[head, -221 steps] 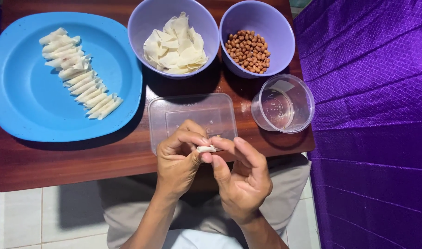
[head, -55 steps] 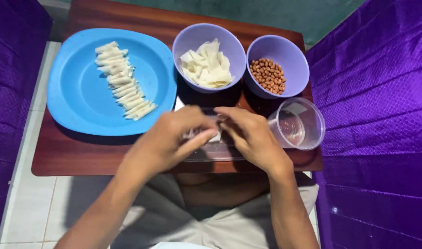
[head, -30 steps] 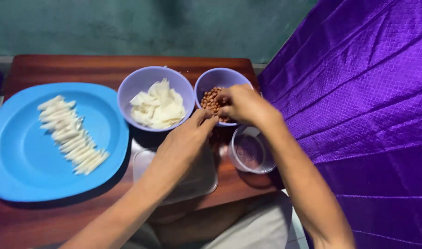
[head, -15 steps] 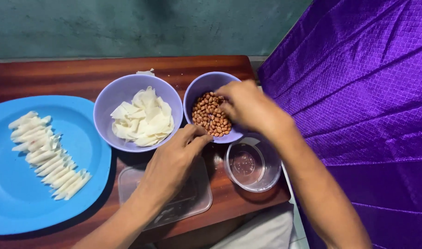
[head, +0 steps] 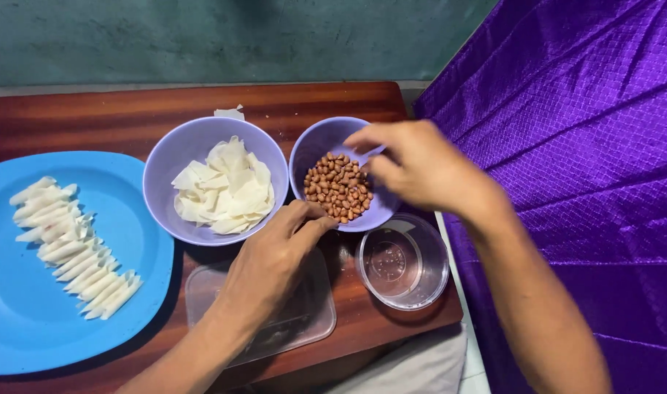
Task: A person manually wraps individual peanuts in thin white strips to prepare snacks, working at a small wooden table.
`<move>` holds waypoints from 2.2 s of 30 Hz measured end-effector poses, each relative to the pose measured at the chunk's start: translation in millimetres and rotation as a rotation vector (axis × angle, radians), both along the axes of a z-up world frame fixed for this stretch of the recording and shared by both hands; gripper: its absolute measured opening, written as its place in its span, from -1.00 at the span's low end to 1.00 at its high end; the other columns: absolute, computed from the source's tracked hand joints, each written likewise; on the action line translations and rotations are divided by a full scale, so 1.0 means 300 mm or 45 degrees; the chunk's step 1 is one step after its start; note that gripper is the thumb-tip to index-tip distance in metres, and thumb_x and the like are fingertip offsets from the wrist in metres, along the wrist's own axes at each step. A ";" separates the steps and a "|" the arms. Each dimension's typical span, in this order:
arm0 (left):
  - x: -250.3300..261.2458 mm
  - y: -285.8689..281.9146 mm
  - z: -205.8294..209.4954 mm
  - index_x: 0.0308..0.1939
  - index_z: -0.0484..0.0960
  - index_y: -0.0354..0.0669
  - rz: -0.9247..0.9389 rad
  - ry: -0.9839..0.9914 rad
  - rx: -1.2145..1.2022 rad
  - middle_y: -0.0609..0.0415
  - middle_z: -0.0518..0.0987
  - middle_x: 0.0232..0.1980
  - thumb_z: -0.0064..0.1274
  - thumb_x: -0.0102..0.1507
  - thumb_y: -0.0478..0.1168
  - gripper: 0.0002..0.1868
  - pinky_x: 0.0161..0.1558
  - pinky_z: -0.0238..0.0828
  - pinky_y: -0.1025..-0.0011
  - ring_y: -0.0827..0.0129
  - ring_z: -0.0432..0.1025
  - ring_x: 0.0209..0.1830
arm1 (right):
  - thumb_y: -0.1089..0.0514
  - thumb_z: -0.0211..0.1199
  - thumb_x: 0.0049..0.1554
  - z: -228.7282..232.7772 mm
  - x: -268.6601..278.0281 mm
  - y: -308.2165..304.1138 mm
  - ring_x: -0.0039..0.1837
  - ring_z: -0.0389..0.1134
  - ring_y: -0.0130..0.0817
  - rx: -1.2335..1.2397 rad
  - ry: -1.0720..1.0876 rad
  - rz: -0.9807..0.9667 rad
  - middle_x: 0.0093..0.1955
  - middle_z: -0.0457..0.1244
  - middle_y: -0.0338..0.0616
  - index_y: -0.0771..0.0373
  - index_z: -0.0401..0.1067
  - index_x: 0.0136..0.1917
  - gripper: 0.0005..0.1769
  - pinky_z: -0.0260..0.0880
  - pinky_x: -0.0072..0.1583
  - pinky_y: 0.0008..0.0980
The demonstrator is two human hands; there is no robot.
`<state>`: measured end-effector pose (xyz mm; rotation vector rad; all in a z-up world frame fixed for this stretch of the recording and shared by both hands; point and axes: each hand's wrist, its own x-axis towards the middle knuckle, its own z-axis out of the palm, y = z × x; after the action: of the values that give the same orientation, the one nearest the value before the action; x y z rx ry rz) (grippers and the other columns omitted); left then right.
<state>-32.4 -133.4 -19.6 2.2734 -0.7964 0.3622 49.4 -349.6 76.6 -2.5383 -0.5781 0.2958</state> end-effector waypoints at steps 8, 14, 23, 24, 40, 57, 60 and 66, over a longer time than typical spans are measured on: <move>-0.014 -0.012 0.017 0.05 0.61 -0.24 -0.001 0.101 -0.103 0.02 0.54 0.05 0.00 0.20 -0.37 -0.67 -0.10 0.46 0.32 0.26 0.49 -0.08 | 0.34 0.25 0.04 -0.069 0.034 0.002 -0.29 0.53 -0.26 -0.132 -0.015 -0.157 -0.12 0.49 0.00 0.32 0.58 0.10 -0.67 0.56 -0.25 -0.32; -0.014 -0.015 0.027 0.03 0.62 -0.24 -0.006 0.134 -0.120 0.01 0.54 0.05 0.01 0.19 -0.38 -0.68 -0.11 0.47 0.33 0.27 0.50 -0.08 | 0.43 0.28 -0.09 -0.201 0.062 -0.016 -0.37 0.44 -0.06 -0.155 -0.256 0.087 -0.29 0.42 0.13 0.42 0.59 -0.11 -0.77 0.43 -0.28 -0.14; -0.002 -0.018 0.021 0.02 0.63 -0.25 0.007 0.105 -0.129 0.01 0.53 0.05 0.01 0.20 -0.38 -0.70 -0.12 0.45 0.33 0.27 0.48 -0.08 | 0.37 0.29 -0.09 -0.229 0.110 -0.006 -0.41 0.43 -0.14 -0.283 -0.084 0.031 -0.35 0.41 0.09 0.39 0.60 -0.21 -0.86 0.44 -0.31 -0.20; -0.002 -0.017 0.019 0.03 0.63 -0.24 0.004 0.107 -0.124 0.01 0.53 0.06 0.01 0.20 -0.37 -0.69 -0.09 0.45 0.32 0.26 0.48 -0.05 | 0.36 0.31 -0.06 -0.232 0.111 0.001 -0.34 0.47 -0.13 -0.343 -0.021 0.006 -0.29 0.44 0.06 0.36 0.61 -0.20 -0.87 0.49 -0.25 -0.21; -0.133 0.107 0.133 0.10 0.59 -0.33 -0.064 -0.007 -0.313 -0.05 0.52 -0.06 0.09 0.24 -0.49 -0.67 -0.16 0.46 0.31 0.19 0.51 -0.18 | 0.35 0.33 0.04 -0.005 -0.256 0.065 -0.37 0.39 -0.32 -0.038 -0.296 -0.013 -0.23 0.44 -0.02 0.41 0.60 0.03 -0.75 0.34 -0.33 -0.35; -0.363 0.270 -0.168 -0.15 0.71 0.13 0.268 0.095 0.096 0.30 0.47 -0.08 0.13 0.32 -0.05 -0.89 -0.12 0.14 0.32 0.28 0.31 0.02 | 0.34 0.31 0.17 -0.341 -0.536 0.342 -0.05 0.49 -0.10 0.473 -0.224 0.048 -0.12 0.45 -0.17 0.18 0.59 -0.05 -0.88 0.48 0.01 -0.24; -0.362 0.270 -0.182 -0.18 0.73 0.17 0.288 0.027 0.127 0.31 0.47 -0.11 0.10 0.35 -0.05 -0.89 -0.13 0.14 0.34 0.31 0.32 0.00 | 0.32 0.32 0.18 -0.338 -0.549 0.332 -0.04 0.49 -0.12 0.480 -0.215 0.039 -0.11 0.44 -0.16 0.18 0.60 -0.06 -0.90 0.47 0.01 -0.24; -0.364 0.266 -0.174 -0.23 0.72 0.08 0.294 -0.034 0.116 0.26 0.47 -0.15 0.11 0.35 -0.13 -0.90 -0.12 0.17 0.35 0.29 0.32 -0.03 | 0.24 0.33 0.21 -0.372 -0.568 0.337 -0.02 0.40 -0.14 0.494 -0.327 -0.014 -0.10 0.40 -0.20 0.12 0.61 -0.02 -0.91 0.43 0.07 -0.26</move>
<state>-141.7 -53.7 -71.8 2.4578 -0.5741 0.4714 -120.9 -248.6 -34.9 -2.2120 -0.6465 -0.1398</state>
